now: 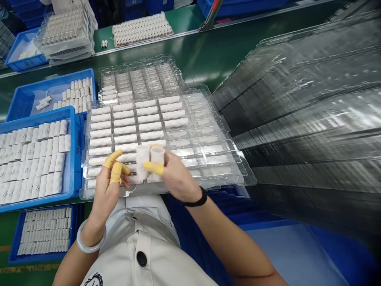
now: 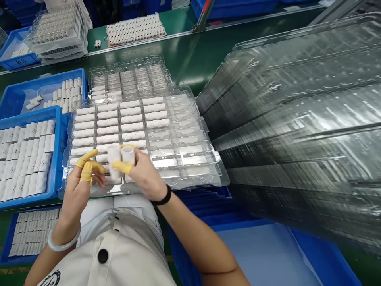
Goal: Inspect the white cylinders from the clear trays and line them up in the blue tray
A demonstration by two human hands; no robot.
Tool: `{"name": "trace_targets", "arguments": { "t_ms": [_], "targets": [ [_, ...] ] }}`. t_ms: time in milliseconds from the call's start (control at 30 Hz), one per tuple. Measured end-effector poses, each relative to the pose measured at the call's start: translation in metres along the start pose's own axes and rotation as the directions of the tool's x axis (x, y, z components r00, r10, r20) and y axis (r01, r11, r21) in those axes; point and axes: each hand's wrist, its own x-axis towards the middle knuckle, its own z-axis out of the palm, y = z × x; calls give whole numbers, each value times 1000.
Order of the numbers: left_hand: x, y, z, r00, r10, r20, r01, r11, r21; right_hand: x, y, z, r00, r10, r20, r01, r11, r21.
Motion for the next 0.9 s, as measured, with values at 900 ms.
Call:
{"name": "trace_targets", "arguments": {
  "t_ms": [900],
  "targets": [
    [80,15,-177,909,108,-402,111,869,483,43,-2,-109,820,-318,476,180,-647,-741]
  ]
}}
